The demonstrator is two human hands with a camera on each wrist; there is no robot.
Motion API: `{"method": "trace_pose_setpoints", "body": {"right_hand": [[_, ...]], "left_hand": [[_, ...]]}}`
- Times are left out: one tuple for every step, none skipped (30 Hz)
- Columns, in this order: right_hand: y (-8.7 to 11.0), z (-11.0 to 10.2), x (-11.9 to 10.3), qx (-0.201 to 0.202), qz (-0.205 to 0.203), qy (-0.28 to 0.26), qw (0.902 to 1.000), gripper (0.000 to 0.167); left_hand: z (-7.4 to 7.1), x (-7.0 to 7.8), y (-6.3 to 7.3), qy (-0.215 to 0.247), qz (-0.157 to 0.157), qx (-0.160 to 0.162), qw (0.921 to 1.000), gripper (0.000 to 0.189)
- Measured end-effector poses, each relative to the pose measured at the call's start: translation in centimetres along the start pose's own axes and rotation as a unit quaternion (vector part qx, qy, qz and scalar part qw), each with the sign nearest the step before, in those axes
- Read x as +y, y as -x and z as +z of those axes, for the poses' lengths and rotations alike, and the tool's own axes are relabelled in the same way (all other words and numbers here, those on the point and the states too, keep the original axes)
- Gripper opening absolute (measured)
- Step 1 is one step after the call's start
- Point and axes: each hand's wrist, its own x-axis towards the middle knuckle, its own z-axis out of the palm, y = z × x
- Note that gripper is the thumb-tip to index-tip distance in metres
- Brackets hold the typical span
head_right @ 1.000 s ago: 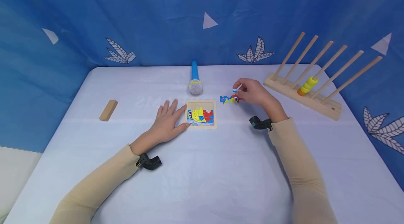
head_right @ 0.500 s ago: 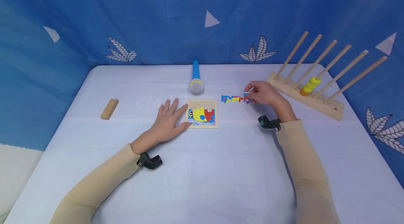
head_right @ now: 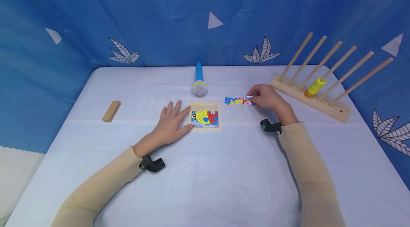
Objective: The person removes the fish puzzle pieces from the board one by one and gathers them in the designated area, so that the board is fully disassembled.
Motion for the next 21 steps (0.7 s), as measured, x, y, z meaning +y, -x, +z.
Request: {"method": "trace_pose_setpoints", "body": {"right_hand": [[0.02,0.03,-0.07,0.002,0.001,0.003,1.0000,0.023],[0.05,0.06,-0.15,0.005,0.003,0.005,1.0000,0.023],[0.08,0.13,-0.24,0.008,0.005,0.008,0.9999,0.022],[0.12,0.18,-0.33,0.012,0.006,0.011,0.9999,0.022],[0.20,0.20,-0.44,0.015,0.005,0.014,0.9998,0.022],[0.25,0.26,-0.56,0.020,0.004,0.016,0.9997,0.022],[0.28,0.34,-0.64,0.025,0.003,0.019,0.9995,0.022],[0.28,0.45,-0.69,0.029,0.003,0.022,0.9993,0.021],[0.31,0.53,-0.74,0.032,0.003,0.025,0.9992,0.021],[0.33,0.57,-0.77,0.034,0.001,0.027,0.9990,0.022],[0.35,0.59,-0.79,0.035,0.001,0.029,0.9990,0.022],[0.30,0.66,-0.78,0.036,0.002,0.030,0.9989,0.022],[0.27,0.68,-0.75,0.035,0.003,0.032,0.9989,0.022],[0.25,0.69,-0.75,0.034,0.004,0.032,0.9989,0.023],[0.27,0.67,-0.77,0.033,0.004,0.033,0.9989,0.023],[0.25,0.69,-0.79,0.033,0.005,0.035,0.9988,0.023],[0.25,0.69,-0.81,0.032,0.006,0.036,0.9988,0.023],[0.24,0.73,-0.88,0.033,0.008,0.038,0.9987,0.023],[0.26,0.72,-0.94,0.033,0.008,0.039,0.9986,0.023],[0.29,0.73,-1.01,0.034,0.008,0.041,0.9985,0.023],[0.31,0.73,-1.06,0.034,0.008,0.044,0.9984,0.023]], "left_hand": [[-0.01,0.02,0.00,0.000,0.000,0.000,1.0000,0.075],[-0.02,0.04,0.00,0.000,0.000,-0.001,1.0000,0.075],[-0.02,0.04,0.00,0.000,-0.001,-0.001,1.0000,0.075],[-0.03,0.06,0.01,-0.001,-0.001,-0.001,1.0000,0.075],[-0.04,0.06,0.02,-0.002,-0.001,-0.002,1.0000,0.075],[-0.04,0.07,0.01,-0.004,-0.001,-0.002,1.0000,0.075],[-0.05,0.08,0.01,-0.004,-0.001,-0.003,1.0000,0.075],[-0.08,0.10,0.03,-0.005,-0.002,-0.004,1.0000,0.075],[-0.09,0.12,0.04,-0.005,-0.002,-0.004,1.0000,0.075],[-0.09,0.13,0.04,-0.005,-0.002,-0.004,1.0000,0.076],[-0.09,0.15,0.04,-0.004,-0.003,-0.005,1.0000,0.076],[-0.09,0.16,0.04,-0.003,-0.003,-0.005,1.0000,0.076],[-0.10,0.17,0.05,-0.002,-0.003,-0.005,1.0000,0.076],[-0.10,0.17,0.05,-0.002,-0.003,-0.004,1.0000,0.076],[-0.08,0.17,0.04,-0.001,-0.002,-0.004,1.0000,0.076],[-0.09,0.16,0.04,-0.001,-0.002,-0.004,1.0000,0.076],[-0.10,0.17,0.05,-0.001,-0.002,-0.004,1.0000,0.076],[-0.11,0.17,0.06,-0.002,-0.002,-0.004,1.0000,0.075],[-0.12,0.17,0.05,-0.002,-0.002,-0.004,1.0000,0.076],[-0.11,0.15,0.04,-0.003,-0.001,-0.003,1.0000,0.076],[-0.12,0.14,0.03,-0.003,-0.001,-0.003,1.0000,0.076]]}}
